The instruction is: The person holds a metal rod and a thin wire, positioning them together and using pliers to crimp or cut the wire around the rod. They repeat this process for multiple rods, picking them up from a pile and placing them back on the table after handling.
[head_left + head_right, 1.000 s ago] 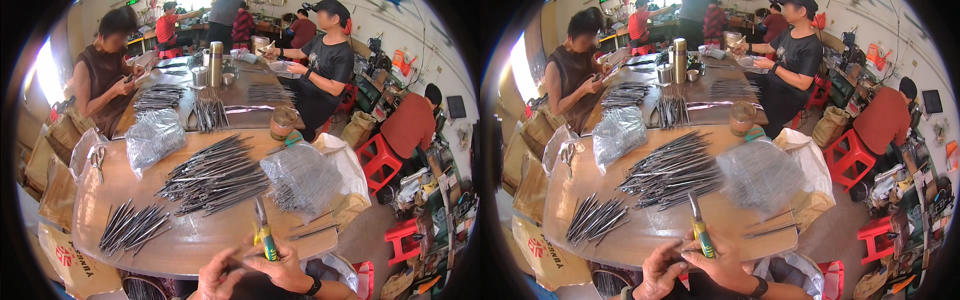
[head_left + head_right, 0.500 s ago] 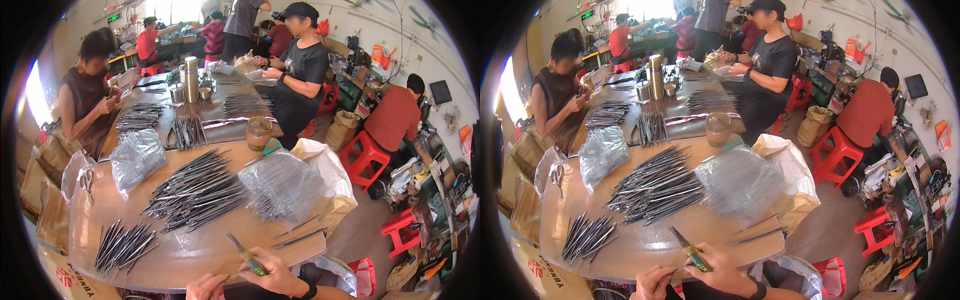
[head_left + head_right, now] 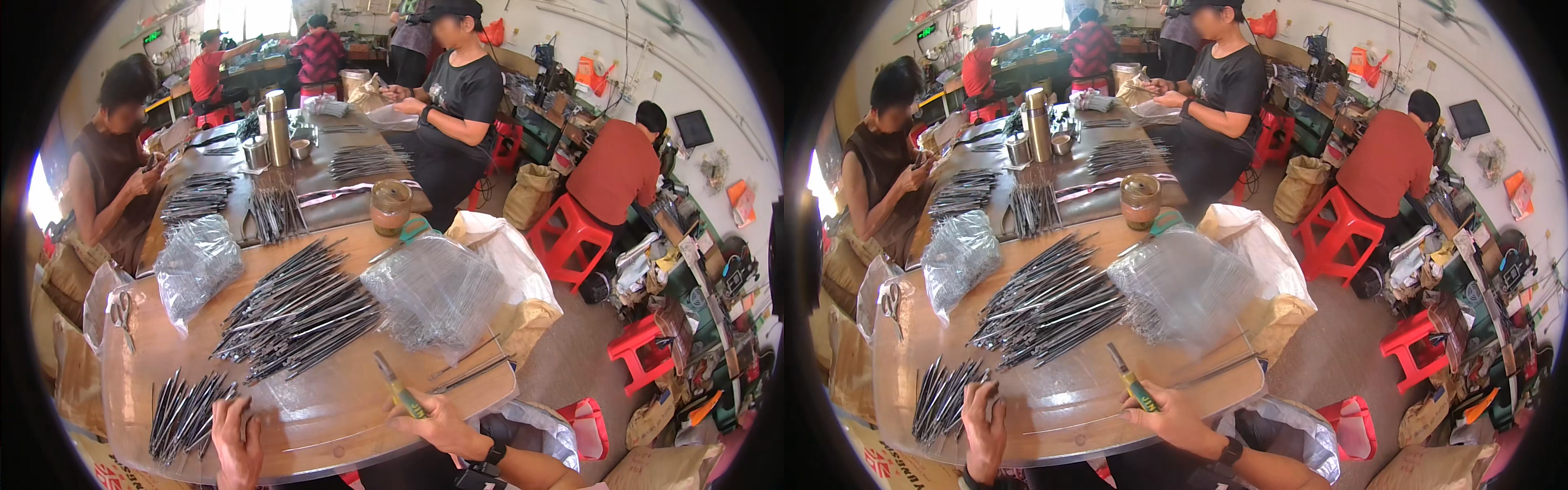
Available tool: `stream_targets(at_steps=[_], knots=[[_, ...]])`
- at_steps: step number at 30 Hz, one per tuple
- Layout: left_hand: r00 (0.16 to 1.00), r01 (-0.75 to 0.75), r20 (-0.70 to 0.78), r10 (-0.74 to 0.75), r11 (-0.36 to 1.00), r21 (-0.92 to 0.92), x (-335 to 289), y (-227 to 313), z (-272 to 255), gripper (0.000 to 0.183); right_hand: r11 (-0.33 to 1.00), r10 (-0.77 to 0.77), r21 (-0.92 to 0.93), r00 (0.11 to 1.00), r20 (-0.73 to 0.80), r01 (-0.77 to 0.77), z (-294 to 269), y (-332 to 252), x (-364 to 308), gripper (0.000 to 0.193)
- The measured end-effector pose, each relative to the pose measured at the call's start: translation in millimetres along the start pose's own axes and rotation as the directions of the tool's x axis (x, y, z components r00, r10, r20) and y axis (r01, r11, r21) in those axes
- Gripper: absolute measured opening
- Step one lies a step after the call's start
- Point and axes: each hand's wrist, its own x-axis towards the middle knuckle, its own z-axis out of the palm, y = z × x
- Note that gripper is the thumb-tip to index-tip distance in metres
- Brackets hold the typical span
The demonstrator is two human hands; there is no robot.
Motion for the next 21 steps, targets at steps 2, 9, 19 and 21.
stream_targets(at_steps=[2,9,19,21], knots=[[0.981,-0.185,0.125,0.147,0.899,0.397,21.7,-11.5,13.2,0.042,0.999,-0.045,-0.004,0.999,-0.006,0.045,1.2,16.1,1.1,0.021],[0.957,-0.289,0.153,0.246,0.842,0.456,29.5,-40.6,11.3,0.027,0.999,-0.027,-0.032,0.996,0.084,0.029,-1.1,25.7,3.0,0.019],[0.950,-0.304,0.203,0.237,0.847,0.436,36.8,-36.5,25.9,0.014,0.980,-0.128,-0.134,0.983,0.128,0.145,-3.3,22.9,2.6,0.017],[0.941,-0.314,0.245,0.232,0.868,0.384,41.8,-30.6,28.5,0.014,0.977,-0.151,-0.138,0.982,0.111,0.165,-3.6,27.2,1.3,0.018]])
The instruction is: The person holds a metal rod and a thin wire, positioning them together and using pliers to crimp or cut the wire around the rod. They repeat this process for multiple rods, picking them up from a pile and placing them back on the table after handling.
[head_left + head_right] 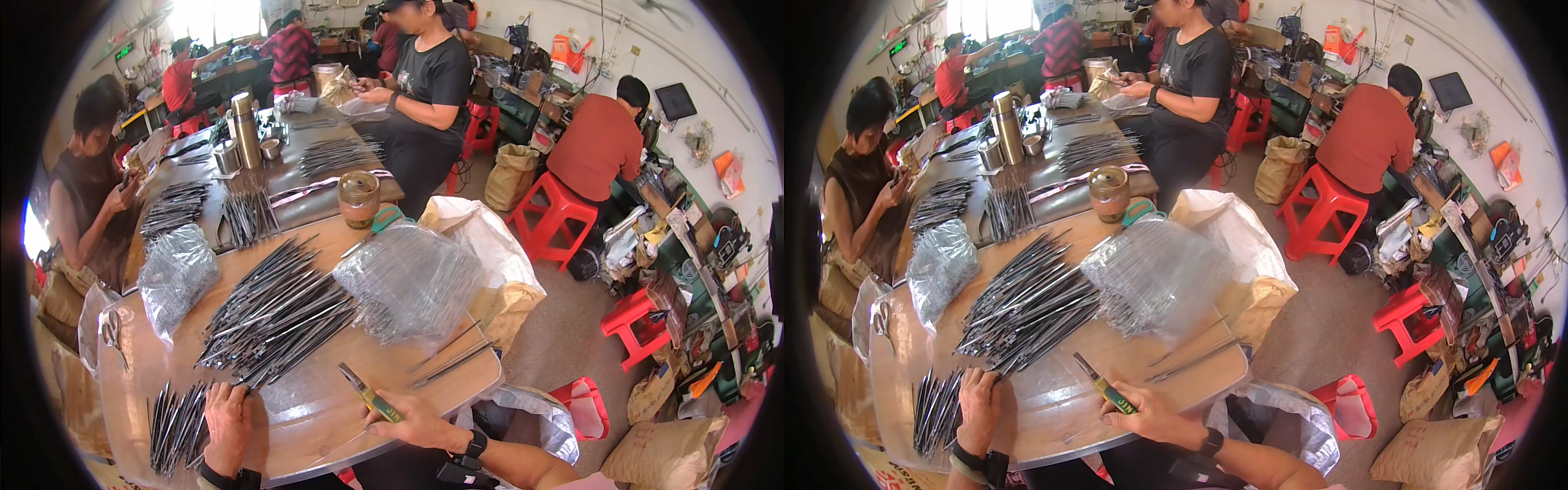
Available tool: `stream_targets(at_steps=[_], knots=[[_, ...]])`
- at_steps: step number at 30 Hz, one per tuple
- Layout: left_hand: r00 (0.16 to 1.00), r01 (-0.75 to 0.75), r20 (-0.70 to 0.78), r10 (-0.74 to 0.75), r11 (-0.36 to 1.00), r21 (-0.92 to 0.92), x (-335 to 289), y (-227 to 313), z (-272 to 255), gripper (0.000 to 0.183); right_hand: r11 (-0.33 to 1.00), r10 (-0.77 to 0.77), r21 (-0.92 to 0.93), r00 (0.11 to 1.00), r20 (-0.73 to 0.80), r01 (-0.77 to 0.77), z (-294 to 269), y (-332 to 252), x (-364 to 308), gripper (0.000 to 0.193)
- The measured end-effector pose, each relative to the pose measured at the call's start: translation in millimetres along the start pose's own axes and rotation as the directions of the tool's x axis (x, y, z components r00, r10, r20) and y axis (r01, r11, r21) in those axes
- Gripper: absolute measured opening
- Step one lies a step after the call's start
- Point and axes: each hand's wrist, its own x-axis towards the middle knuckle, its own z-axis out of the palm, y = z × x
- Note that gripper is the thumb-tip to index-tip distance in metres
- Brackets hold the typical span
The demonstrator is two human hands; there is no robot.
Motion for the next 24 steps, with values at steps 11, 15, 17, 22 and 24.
stream_targets(at_steps=[11,15,17,22,24], knots=[[0.989,0.031,-0.133,-0.058,0.981,-0.194,-13.1,5.0,-5.3,0.008,1.000,-0.012,0.006,1.000,-0.008,0.012,0.9,-2.8,-1.3,0.023],[0.986,0.099,-0.108,-0.129,0.965,-0.243,-15.3,19.1,-20.4,0.009,0.999,-0.049,0.013,0.999,-0.019,0.049,2.1,-6.1,0.5,0.016],[0.926,0.334,-0.006,-0.376,0.829,-0.449,-26.5,14.1,-21.2,0.005,0.999,-0.048,0.013,0.999,-0.022,0.049,2.4,-7.1,0.2,0.016],[0.810,0.476,0.182,-0.558,0.442,-0.761,-43.3,25.3,-25.3,0.003,1.000,-0.028,0.006,0.999,-0.039,0.028,3.1,-6.4,-2.4,0.016],[0.760,0.456,0.312,-0.570,0.125,-0.881,-44.7,40.3,-29.6,0.007,1.000,-0.028,0.012,0.999,-0.034,0.028,2.7,-7.6,-1.6,0.016]])
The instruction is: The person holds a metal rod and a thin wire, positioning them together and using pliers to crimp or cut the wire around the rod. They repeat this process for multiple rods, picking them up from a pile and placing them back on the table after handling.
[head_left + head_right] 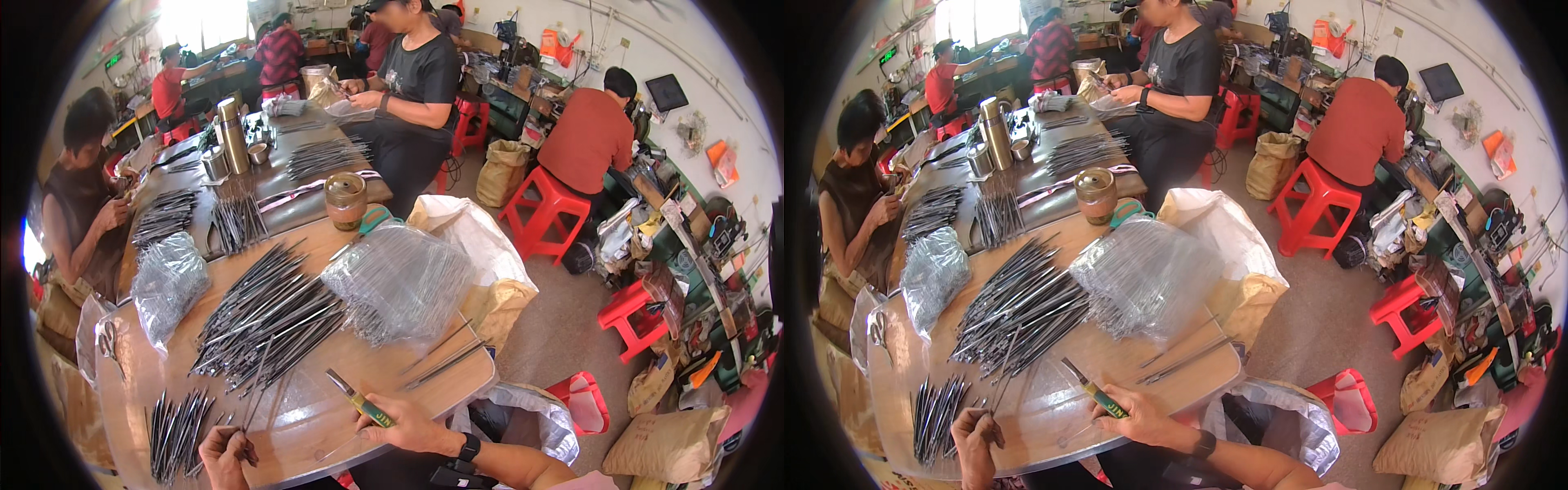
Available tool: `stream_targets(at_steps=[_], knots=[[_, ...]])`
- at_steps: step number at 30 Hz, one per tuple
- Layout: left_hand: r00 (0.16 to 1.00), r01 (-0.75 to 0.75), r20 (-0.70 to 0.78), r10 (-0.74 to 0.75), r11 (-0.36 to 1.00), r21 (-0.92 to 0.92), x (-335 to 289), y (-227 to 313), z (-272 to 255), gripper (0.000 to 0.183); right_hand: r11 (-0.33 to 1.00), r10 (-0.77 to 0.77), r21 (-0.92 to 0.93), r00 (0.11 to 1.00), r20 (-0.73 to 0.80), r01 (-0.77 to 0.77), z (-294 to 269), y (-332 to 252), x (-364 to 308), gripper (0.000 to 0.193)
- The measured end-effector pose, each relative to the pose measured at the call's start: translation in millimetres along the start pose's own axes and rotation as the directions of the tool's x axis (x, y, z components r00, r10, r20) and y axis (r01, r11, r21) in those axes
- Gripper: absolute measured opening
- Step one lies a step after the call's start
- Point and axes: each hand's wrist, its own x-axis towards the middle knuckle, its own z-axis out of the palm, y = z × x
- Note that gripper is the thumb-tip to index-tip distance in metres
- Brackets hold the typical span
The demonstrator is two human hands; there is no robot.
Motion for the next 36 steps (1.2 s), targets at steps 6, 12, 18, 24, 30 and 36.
stream_targets(at_steps=[6,12,18,24,30,36], knots=[[0.921,0.388,0.121,-0.370,0.900,-0.198,-27.8,31.4,25.2,0.014,0.999,-0.048,-0.026,0.999,0.010,0.048,2.1,3.9,0.7,0.017],[0.895,0.443,0.160,-0.416,0.796,-0.411,-37.7,21.3,25.1,0.013,0.999,-0.040,0.005,0.999,0.002,0.040,4.4,0.9,1.6,0.016],[0.919,0.391,0.219,-0.327,0.684,-0.616,-53.4,17.8,25.1,0.011,0.999,-0.037,-0.030,0.999,-0.001,0.037,4.8,8.8,-0.7,0.018],[0.949,0.313,0.245,-0.198,0.678,-0.665,-56.3,29.3,21.0,0.019,0.914,0.199,0.369,0.979,-0.046,-0.168,-10.9,4.4,-23.6,0.018],[0.905,0.417,0.379,-0.195,0.587,-0.694,-54.5,11.5,33.0,0.041,0.888,0.231,0.411,0.973,-0.013,-0.206,-26.5,-30.0,-33.7,0.018],[0.895,0.418,0.415,-0.161,0.625,-0.659,-59.1,10.9,37.9,0.035,0.998,0.000,0.067,1.000,0.004,-0.001,-22.9,-30.1,-32.2,0.013]])
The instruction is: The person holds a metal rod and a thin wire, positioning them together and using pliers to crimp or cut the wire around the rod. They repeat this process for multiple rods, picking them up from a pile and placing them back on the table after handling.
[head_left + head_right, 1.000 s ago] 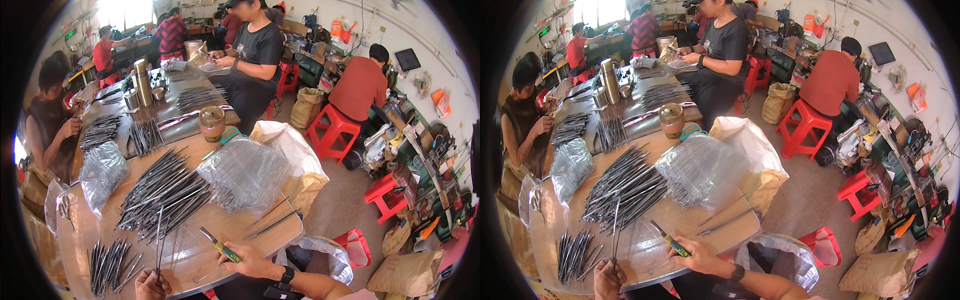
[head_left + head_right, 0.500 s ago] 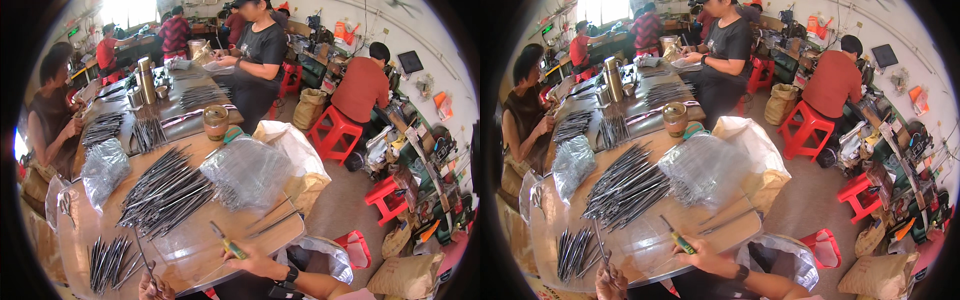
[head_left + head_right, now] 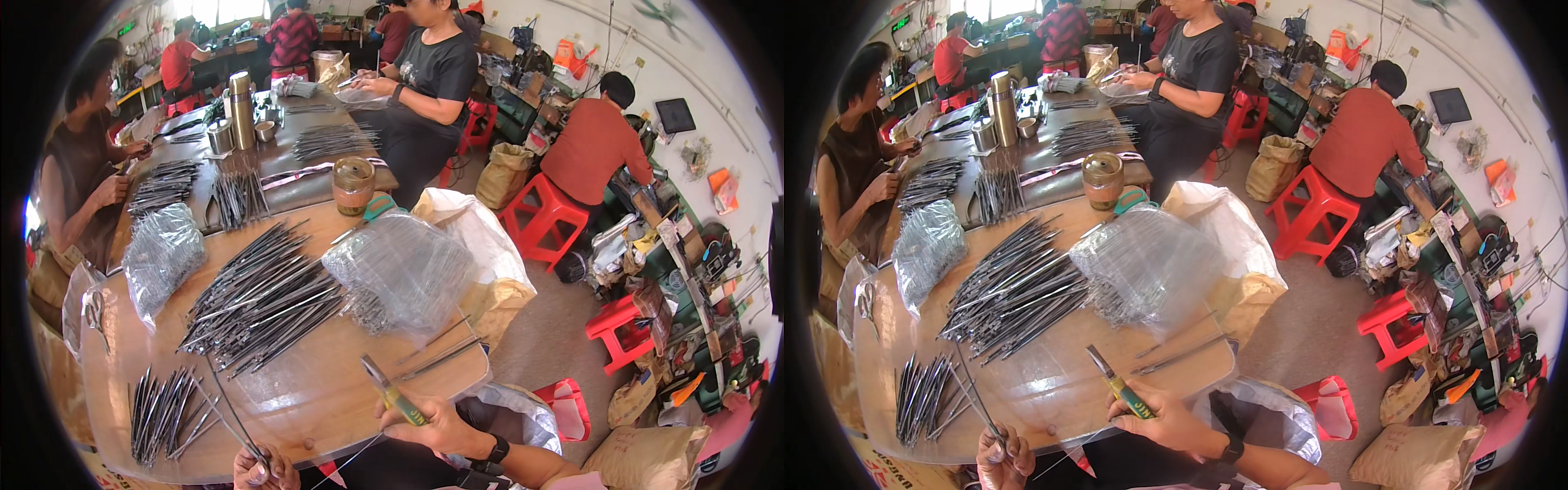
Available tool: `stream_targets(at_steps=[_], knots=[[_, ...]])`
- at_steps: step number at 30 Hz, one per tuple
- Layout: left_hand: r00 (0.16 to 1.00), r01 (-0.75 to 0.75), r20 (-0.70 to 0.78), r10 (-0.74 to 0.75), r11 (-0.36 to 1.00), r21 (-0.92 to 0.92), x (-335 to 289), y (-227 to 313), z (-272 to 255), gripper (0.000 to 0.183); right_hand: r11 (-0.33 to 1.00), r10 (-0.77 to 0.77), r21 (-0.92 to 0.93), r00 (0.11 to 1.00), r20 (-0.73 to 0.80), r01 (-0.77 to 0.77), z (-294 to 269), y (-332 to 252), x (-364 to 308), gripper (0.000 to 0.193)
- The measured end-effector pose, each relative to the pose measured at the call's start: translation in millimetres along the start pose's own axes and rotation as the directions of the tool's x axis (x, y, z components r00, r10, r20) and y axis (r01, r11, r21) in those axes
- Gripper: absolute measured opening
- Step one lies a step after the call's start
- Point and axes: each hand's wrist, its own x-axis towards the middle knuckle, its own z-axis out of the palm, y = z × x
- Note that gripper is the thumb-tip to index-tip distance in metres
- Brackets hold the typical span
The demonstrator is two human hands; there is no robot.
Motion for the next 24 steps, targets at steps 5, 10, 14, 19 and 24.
stream_targets(at_steps=[5,10,14,19,24], knots=[[0.972,-0.088,-0.186,0.142,0.958,0.272,1.7,-3.4,0.1,0.017,0.998,-0.036,0.042,0.993,-0.116,0.042,0.3,-10.1,0.3,0.011],[0.906,-0.215,-0.242,0.347,0.871,0.441,3.9,-10.7,-7.8,0.010,0.985,-0.150,-0.118,0.961,-0.232,0.125,-34.5,-45.5,14.3,0.012],[0.922,-0.142,-0.210,0.327,0.787,0.601,-2.9,-20.9,-0.8,0.003,0.944,-0.173,-0.315,0.960,-0.219,0.098,-26.3,-51.1,12.5,0.012],[0.929,-0.135,-0.173,0.328,0.733,0.667,2.7,-27.9,11.8,0.004,0.916,-0.253,-0.364,0.948,-0.193,0.170,-17.5,-47.6,16.3,0.012],[0.918,-0.121,-0.207,0.339,0.735,0.667,24.0,-19.7,15.6,0.012,0.899,-0.312,-0.392,0.912,-0.268,0.193,-41.0,-56.7,15.4,0.013]])
